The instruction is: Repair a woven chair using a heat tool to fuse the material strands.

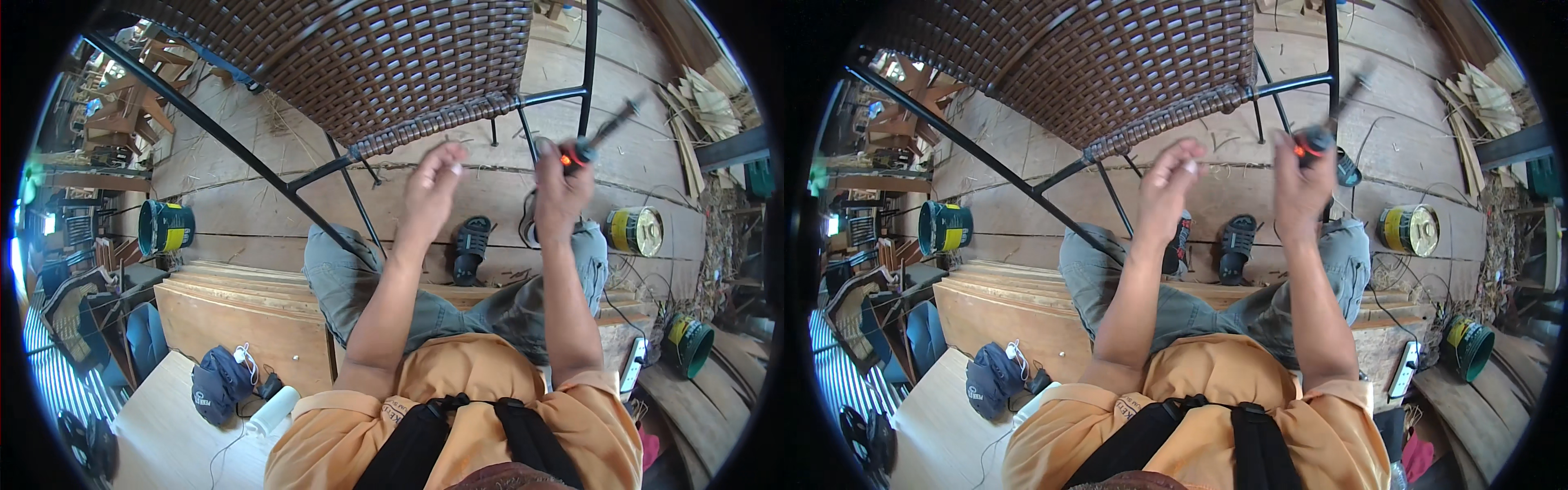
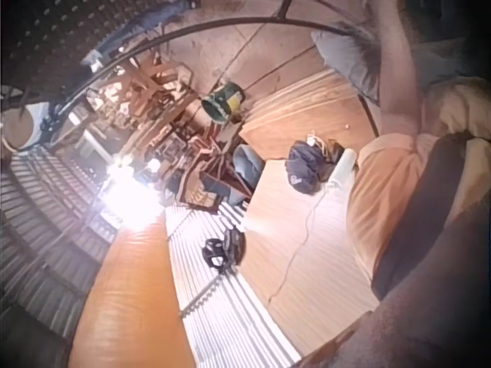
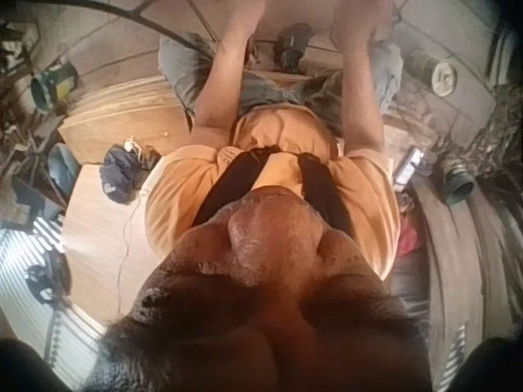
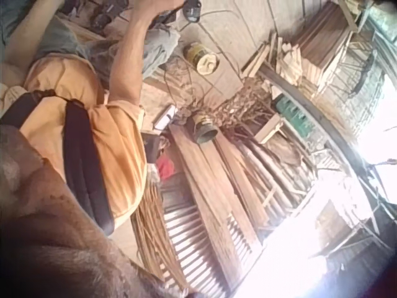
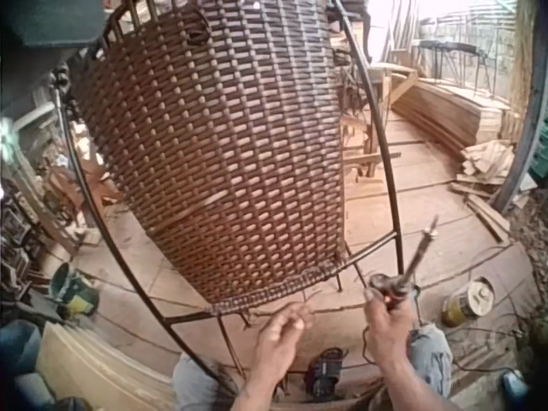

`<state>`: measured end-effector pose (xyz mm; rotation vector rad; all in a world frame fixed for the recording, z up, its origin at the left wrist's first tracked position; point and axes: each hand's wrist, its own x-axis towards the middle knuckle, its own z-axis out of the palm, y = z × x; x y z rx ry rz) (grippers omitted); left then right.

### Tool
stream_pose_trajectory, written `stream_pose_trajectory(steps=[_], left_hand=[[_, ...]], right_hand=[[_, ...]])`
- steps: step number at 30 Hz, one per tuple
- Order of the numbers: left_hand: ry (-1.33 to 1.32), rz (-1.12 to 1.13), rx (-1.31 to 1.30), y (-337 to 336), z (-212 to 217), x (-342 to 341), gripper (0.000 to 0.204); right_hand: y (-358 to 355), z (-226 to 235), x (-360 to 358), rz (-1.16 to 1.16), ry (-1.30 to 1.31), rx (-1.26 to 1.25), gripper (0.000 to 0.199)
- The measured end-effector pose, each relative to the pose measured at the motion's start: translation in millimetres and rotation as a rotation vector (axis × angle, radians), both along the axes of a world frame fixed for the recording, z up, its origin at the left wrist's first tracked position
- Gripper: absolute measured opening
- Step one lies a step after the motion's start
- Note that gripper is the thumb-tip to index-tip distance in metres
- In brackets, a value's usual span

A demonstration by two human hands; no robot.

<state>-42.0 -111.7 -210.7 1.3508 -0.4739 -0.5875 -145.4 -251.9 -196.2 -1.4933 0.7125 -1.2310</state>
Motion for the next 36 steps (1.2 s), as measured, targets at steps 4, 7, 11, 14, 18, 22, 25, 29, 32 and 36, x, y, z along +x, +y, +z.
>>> stream_pose_trajectory(steps=[4,7,11,14,18,22,25,29,32,36], left_hand=[[-0.903,-0.001,0.384,2.0,36.8,-23.4,0.058],[-0.977,0.079,0.532,-4.0,49.6,-16.6,0.064],[-1.195,0.035,0.705,-19.5,54.1,-10.8,0.069],[-1.293,0.007,0.794,-24.9,51.6,-9.9,0.074],[-1.456,-0.003,0.873,-34.7,57.8,-20.8,0.08],[-1.529,0.022,0.86,-38.8,47.2,-20.7,0.082],[-1.518,0.069,0.811,-36.6,39.9,-23.7,0.083],[-1.467,0.056,0.835,-27.3,39.4,-26.8,0.091],[-1.5,0.049,0.842,-23.6,38.2,-31.9,0.093],[-1.396,-0.029,0.754,-15.1,41.9,-40.4,0.078]], right_hand=[[-11.3,-8.3,-48.4,-0.018,-0.101,0.193,0.015],[-10.6,-30.9,-66.4,-0.044,-0.028,0.239,0.015],[-5.1,-45.4,-76.7,-0.022,0.001,0.31,0.016],[-7.5,-43.1,-78.9,0.001,-0.007,0.359,0.017],[-18.4,-41.4,-84.6,0.025,-0.03,0.401,0.017],[-20.3,-42.7,-83.8,0.039,-0.007,0.417,0.016],[-17.3,-46.6,-80.8,0.053,-0.005,0.425,0.015],[-15.5,-52.7,-79.1,0.066,0.024,0.411,0.014],[-15.4,-55.3,-79.0,0.075,0.017,0.396,0.013],[-12.9,-59.7,-79.4,0.085,0.001,0.41,0.013]])
